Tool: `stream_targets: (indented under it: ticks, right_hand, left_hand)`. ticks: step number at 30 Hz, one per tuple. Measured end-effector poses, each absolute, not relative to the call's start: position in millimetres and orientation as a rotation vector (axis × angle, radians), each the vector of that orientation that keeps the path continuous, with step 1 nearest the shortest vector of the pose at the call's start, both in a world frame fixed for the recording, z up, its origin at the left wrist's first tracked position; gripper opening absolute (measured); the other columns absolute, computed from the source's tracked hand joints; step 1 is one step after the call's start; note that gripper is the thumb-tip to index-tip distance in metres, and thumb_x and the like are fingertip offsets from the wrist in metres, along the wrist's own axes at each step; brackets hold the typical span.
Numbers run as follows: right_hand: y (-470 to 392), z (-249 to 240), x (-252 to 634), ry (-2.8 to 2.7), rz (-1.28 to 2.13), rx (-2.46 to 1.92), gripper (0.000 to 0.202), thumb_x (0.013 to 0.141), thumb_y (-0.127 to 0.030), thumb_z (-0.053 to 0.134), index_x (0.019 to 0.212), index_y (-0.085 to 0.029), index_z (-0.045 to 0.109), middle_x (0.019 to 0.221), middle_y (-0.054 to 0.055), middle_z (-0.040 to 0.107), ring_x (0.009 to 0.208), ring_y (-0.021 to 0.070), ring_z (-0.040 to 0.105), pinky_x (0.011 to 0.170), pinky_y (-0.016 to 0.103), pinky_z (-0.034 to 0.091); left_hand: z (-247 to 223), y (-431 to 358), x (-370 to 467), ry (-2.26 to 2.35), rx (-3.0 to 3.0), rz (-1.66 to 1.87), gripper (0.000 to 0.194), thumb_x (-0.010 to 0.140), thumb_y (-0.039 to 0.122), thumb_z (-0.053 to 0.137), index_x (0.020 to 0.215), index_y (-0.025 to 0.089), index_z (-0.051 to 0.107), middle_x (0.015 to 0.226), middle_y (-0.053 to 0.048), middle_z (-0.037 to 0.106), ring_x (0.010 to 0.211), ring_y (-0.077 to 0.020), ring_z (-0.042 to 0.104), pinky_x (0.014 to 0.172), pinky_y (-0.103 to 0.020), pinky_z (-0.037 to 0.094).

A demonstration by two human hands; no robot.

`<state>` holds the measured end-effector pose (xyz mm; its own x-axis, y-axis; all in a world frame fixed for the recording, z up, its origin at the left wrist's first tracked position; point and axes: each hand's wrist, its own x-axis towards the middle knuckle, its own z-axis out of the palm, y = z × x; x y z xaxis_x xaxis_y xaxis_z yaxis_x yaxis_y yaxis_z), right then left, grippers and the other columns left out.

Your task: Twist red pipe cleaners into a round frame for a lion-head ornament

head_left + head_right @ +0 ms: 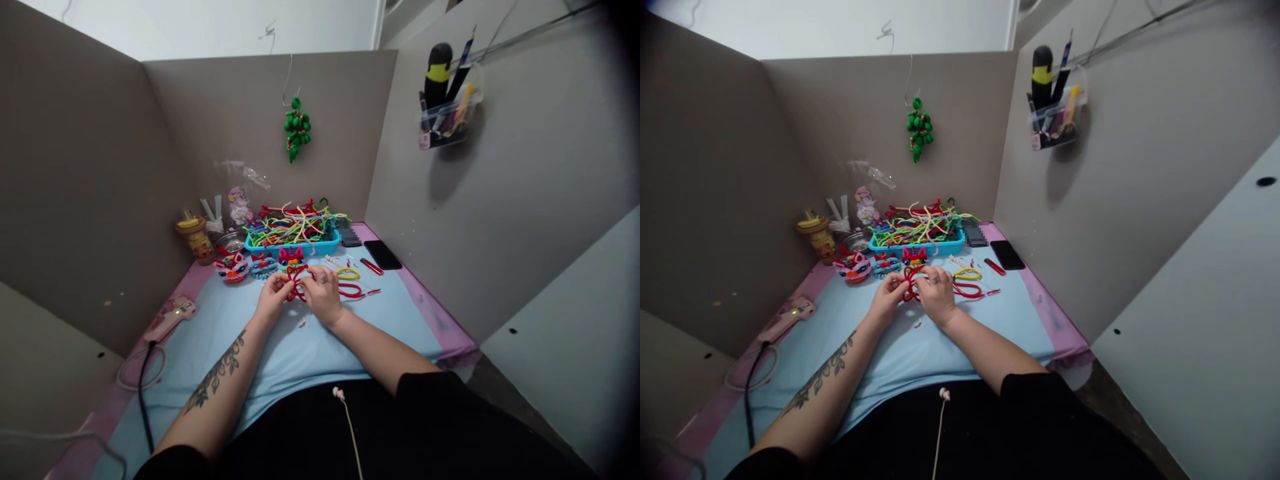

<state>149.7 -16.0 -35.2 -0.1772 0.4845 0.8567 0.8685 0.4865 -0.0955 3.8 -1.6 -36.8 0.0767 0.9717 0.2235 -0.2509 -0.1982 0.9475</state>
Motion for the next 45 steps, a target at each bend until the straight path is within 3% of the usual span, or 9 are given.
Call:
stream_targets:
  ticks: [18,29,37,45]
  right_hand:
    - [-16,-38,151,-1.875,-0.499,-1.168,0.012,0.084,-0.021,0.053,0.085,-0.023,0.065,0.111,0.008,0.052,0.106,0.0241,0.040,0.090,0.039,0.031]
    - [-17,-36,150,-1.879,-0.489,-1.116,0.012,0.085,-0.023,0.053,0.083,-0.023,0.064,0.107,0.007,0.054,0.104,0.0228,0.041,0.088,0.037,0.032]
    - [-14,-37,152,-1.869,-0.392,-1.194,0.012,0.085,-0.027,0.054,0.086,-0.022,0.065,0.108,0.008,0.053,0.104,0.0236,0.041,0.088,0.038,0.033]
    - [-15,-35,151,-1.853,-0.362,-1.164,0.012,0.085,-0.026,0.054,0.086,-0.022,0.064,0.105,0.008,0.054,0.102,0.0235,0.042,0.089,0.039,0.034]
  left_hand:
    - [-36,-3,2,0.847,1.287,1.314,0.031,0.066,0.033,0.072,0.079,0.018,0.048,0.060,0.006,0.054,0.051,-0.0073,0.049,0.052,-0.019,0.036]
    - [-40,-2,4,0.856,1.305,1.351,0.042,0.067,0.029,0.070,0.084,0.022,0.032,0.062,0.008,0.060,0.055,-0.0096,0.056,0.057,-0.020,0.039]
    - [-45,4,-3,0.918,1.341,1.385,0.040,0.072,0.036,0.065,0.099,0.020,0.041,0.066,0.006,0.056,0.059,-0.0089,0.054,0.059,-0.021,0.040]
    - [-41,-3,-2,0.909,1.436,1.356,0.044,0.070,0.031,0.067,0.104,0.020,0.042,0.068,0.004,0.059,0.061,-0.0099,0.056,0.059,-0.021,0.041]
